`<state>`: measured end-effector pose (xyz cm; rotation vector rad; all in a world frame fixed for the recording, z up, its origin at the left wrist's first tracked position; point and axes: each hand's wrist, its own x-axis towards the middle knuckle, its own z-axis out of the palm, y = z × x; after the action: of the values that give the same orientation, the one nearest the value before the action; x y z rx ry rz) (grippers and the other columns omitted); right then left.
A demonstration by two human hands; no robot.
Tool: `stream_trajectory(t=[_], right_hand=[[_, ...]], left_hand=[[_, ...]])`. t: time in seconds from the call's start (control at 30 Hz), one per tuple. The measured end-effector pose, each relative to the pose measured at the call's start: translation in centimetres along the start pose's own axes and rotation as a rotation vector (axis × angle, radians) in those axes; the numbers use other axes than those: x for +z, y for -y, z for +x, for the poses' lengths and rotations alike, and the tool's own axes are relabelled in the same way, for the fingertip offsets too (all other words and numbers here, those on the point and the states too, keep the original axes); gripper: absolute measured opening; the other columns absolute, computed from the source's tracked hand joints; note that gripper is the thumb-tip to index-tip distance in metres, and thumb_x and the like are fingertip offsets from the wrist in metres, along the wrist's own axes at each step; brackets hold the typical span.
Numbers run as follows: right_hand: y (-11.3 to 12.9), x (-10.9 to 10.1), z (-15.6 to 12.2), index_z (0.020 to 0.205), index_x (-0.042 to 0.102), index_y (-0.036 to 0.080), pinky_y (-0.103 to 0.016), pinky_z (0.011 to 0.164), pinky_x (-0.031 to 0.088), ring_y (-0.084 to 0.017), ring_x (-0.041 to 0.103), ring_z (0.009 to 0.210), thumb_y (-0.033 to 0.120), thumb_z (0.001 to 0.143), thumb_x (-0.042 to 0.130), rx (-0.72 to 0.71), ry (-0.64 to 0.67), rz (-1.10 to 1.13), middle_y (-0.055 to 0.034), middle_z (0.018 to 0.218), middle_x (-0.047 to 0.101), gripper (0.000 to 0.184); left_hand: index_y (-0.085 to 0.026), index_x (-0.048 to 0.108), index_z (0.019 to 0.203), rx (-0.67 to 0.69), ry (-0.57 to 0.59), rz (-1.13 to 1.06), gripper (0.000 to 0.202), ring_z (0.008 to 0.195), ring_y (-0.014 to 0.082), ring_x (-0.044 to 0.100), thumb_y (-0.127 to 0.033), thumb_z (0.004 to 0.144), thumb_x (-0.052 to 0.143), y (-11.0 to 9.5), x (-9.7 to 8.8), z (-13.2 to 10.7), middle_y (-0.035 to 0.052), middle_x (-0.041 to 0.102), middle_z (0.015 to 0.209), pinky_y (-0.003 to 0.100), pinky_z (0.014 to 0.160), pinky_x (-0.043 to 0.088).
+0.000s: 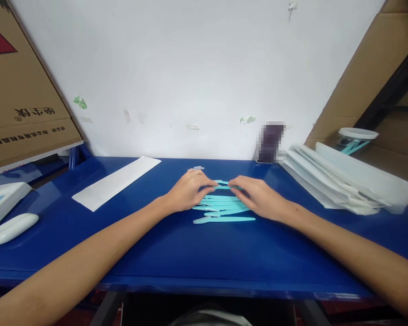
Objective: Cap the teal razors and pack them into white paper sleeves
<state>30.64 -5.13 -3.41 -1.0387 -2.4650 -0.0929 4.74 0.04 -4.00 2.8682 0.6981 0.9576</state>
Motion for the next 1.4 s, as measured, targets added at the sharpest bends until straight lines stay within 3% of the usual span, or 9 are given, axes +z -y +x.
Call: stream_trajectory(t=[0.13, 0.23, 0.33, 0.43, 0.67, 0.9, 1.1, 1.23, 1.4], right_hand=[[-0.4, -0.5, 0.1, 0.123, 0.063, 0.017, -0.042, 0.088, 0.054, -0.026, 0.065, 0.105, 0.030, 0.104, 0.042, 0.016, -0.001, -0.074, -0.0148, 0.119, 0.066, 0.031], [-0.6, -0.9, 0.1, 0.113, 0.069, 0.018, -0.038, 0.079, 0.054, -0.024, 0.067, 0.093, 0.030, 0.104, 0.042, -0.004, 0.101, -0.092, -0.0135, 0.111, 0.067, 0.032], [-0.6, -0.9, 0.1, 0.108, 0.074, 0.020, -0.035, 0.076, 0.054, -0.022, 0.067, 0.087, 0.030, 0.104, 0.041, -0.028, 0.188, -0.063, -0.0116, 0.107, 0.068, 0.034], [-0.8, -0.5, 0.0, 0.110, 0.075, 0.020, -0.035, 0.078, 0.054, -0.023, 0.068, 0.091, 0.031, 0.105, 0.041, -0.033, 0.228, -0.035, -0.0115, 0.106, 0.069, 0.037], [-1.6, -0.5, -0.3, 0.107, 0.075, 0.019, -0.033, 0.074, 0.052, -0.020, 0.067, 0.085, 0.033, 0.106, 0.039, -0.004, 0.293, -0.005, -0.0105, 0.103, 0.068, 0.039], [-1.6, -0.8, -0.2, 0.110, 0.075, 0.019, -0.033, 0.076, 0.052, -0.020, 0.068, 0.087, 0.037, 0.106, 0.041, 0.001, 0.309, 0.045, -0.0104, 0.105, 0.068, 0.038], [-1.2, -1.0, -0.3, 0.097, 0.072, 0.018, -0.031, 0.069, 0.047, -0.019, 0.064, 0.079, 0.029, 0.105, 0.042, 0.015, 0.342, -0.063, -0.0088, 0.097, 0.066, 0.034], [-0.8, -1.3, -0.2, 0.096, 0.066, 0.017, -0.031, 0.069, 0.044, -0.019, 0.062, 0.080, 0.024, 0.102, 0.043, 0.044, 0.351, -0.133, -0.0088, 0.097, 0.065, 0.025], [-0.6, -1.6, 0.0, 0.089, 0.053, 0.020, -0.030, 0.065, 0.036, -0.018, 0.056, 0.074, 0.022, 0.102, 0.041, 0.084, 0.314, -0.134, -0.0064, 0.089, 0.064, 0.018]], left_hand=[[-0.021, 0.075, 0.111, -0.076, 0.086, 0.108, 0.022, 0.101, 0.0254, 0.065, -0.027, 0.101, 0.057, 1.3, -0.3, 0.0, 0.0065, 0.078, 0.100, 0.041, 0.089, 0.046], [-0.021, 0.073, 0.117, -0.171, 0.088, 0.009, 0.023, 0.103, 0.0245, 0.067, -0.029, 0.099, 0.060, 1.9, 0.0, -0.1, 0.0057, 0.078, 0.103, 0.039, 0.091, 0.049], [-0.022, 0.064, 0.133, -0.218, 0.053, -0.082, 0.036, 0.113, 0.0233, 0.066, -0.034, 0.099, 0.060, 2.2, 0.3, -0.1, 0.0063, 0.075, 0.120, 0.037, 0.095, 0.051], [-0.022, 0.062, 0.135, -0.167, 0.078, 0.043, 0.035, 0.121, 0.0249, 0.060, -0.031, 0.103, 0.051, 2.5, -0.6, -0.2, 0.0087, 0.069, 0.132, 0.041, 0.101, 0.048], [-0.019, 0.075, 0.112, -0.075, 0.365, 0.511, 0.034, 0.108, 0.0293, 0.060, -0.026, 0.104, 0.043, 3.6, -4.2, -0.3, 0.0140, 0.068, 0.120, 0.041, 0.089, 0.043], [-0.021, 0.071, 0.123, -0.091, 0.499, 0.526, 0.036, 0.111, 0.0309, 0.058, -0.014, 0.098, 0.046, 3.0, -3.9, -0.4, 0.0151, 0.066, 0.122, 0.039, 0.084, 0.040], [-0.025, 0.068, 0.130, -0.143, 0.541, 0.430, 0.048, 0.106, 0.0277, 0.060, -0.005, 0.092, 0.049, 3.3, -4.7, -0.4, 0.0117, 0.067, 0.115, 0.036, 0.081, 0.039], [-0.027, 0.077, 0.109, -0.131, 0.551, 0.344, 0.027, 0.104, 0.0252, 0.061, -0.013, 0.093, 0.060, 3.6, -5.5, -0.2, 0.0075, 0.068, 0.109, 0.032, 0.081, 0.039], [-0.021, 0.074, 0.092, -0.167, 0.540, 0.250, 0.007, 0.099, 0.0232, 0.062, -0.022, 0.092, 0.067, 3.5, -5.3, -0.1, 0.0062, 0.070, 0.101, 0.029, 0.079, 0.040]])
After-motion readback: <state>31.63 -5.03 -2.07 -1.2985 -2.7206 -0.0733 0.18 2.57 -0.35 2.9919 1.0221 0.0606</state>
